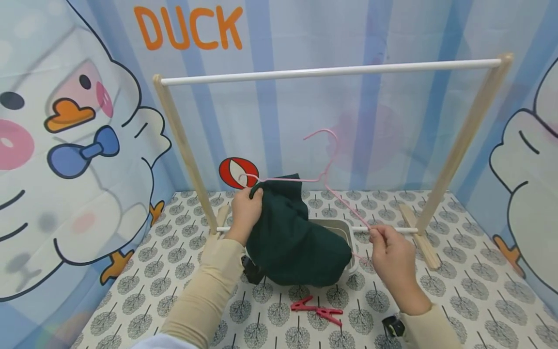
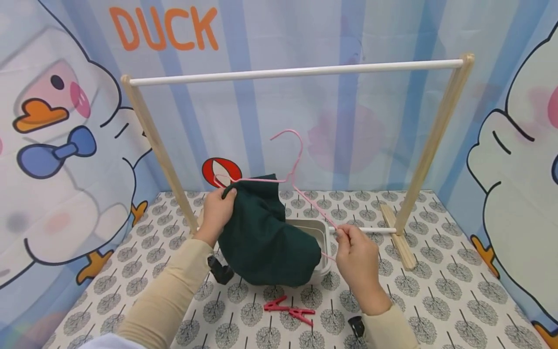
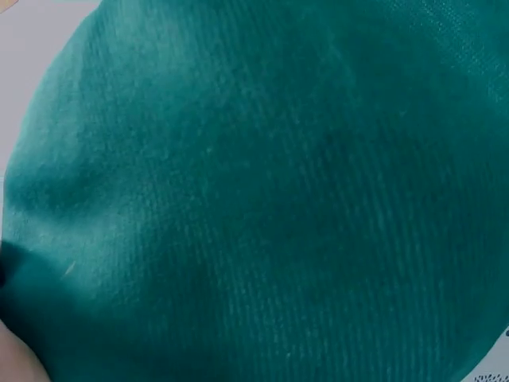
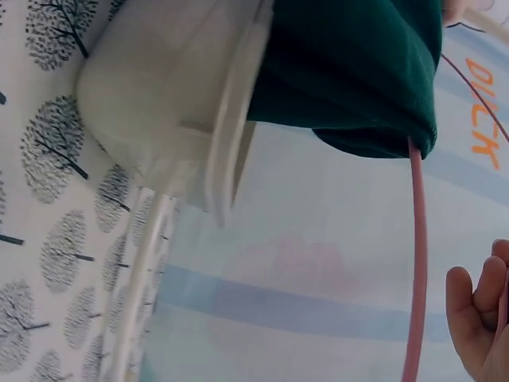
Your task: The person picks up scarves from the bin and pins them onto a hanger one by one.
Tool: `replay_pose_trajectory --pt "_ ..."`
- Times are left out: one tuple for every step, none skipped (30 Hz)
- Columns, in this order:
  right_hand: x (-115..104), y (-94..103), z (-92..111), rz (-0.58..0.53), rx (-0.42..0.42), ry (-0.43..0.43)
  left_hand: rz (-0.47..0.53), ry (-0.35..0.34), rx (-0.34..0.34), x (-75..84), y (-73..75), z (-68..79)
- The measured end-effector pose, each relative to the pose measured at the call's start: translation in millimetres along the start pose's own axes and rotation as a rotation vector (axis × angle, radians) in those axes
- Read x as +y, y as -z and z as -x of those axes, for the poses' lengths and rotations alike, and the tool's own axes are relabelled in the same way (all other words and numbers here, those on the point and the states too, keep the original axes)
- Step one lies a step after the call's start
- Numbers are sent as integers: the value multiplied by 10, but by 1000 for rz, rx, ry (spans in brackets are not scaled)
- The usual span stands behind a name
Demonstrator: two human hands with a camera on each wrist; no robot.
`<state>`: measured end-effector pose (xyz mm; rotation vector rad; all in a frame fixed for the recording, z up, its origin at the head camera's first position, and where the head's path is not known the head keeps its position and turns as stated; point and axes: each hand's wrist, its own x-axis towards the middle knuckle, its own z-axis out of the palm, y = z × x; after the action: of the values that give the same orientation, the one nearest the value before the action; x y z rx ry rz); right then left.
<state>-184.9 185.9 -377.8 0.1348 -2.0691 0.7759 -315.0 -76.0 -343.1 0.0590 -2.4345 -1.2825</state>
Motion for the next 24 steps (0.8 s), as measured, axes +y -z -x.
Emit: replay_pose_trajectory --pt "-7 10 -4 -1 5 26 -16 5 -4 -8 6 -6" --pt "-14 18 -8 -4 8 52 -33 10 -11 -15 14 -14" --pt "-17 27 -11 -3 10 76 -48 18 -21 -22 24 -20" --pt "-19 36 -12 -6 10 93 -63 21 -31 -28 34 -22" --pt "-20 45 -12 -6 8 106 -80 27 -44 -35 44 -24" --pt "-18 54 -12 -5 8 121 -94 29 -55 -42 54 -22" --pt "-16 64 -13 -2 6 134 -104 26 -58 -46 63 -21" --pt "-12 74 -14 2 10 152 -103 35 -63 -49 72 -17" --pt "-5 84 -16 7 16 170 -96 48 -67 -50 80 -13" --pt "1 94 -19 10 23 187 -92 60 -69 -51 87 -9" --pt "7 104 -23 15 33 203 -84 75 -72 -51 94 -6" --pt "15 113 -27 19 44 221 -74 90 -73 -49 102 -2" --pt "23 121 -31 21 55 232 -67 103 -73 -45 110 2" --pt "29 127 -35 22 65 239 -59 116 -76 -43 117 5" --pt "35 132 -38 26 72 240 -54 119 -80 -45 123 6" --pt "42 135 -43 29 78 240 -51 118 -85 -54 125 0" --pt "51 136 -49 31 84 237 -44 114 -91 -65 126 -6" --pt "57 137 -55 30 86 229 -38 108 -96 -77 127 -12" --pt "62 136 -62 31 89 219 -30 100 -101 -90 128 -14" --pt "66 134 -68 31 90 213 -19 94 -103 -103 128 -15" --pt "68 132 -75 32 91 207 -11 86 -102 -114 128 -13" --pt "70 130 -84 31 91 204 -5 73 -95 -121 127 -7" --pt "68 128 -92 30 87 199 -9 46 -82 -120 126 8" --pt "64 128 -99 28 81 192 -26 16 -63 -113 125 29"
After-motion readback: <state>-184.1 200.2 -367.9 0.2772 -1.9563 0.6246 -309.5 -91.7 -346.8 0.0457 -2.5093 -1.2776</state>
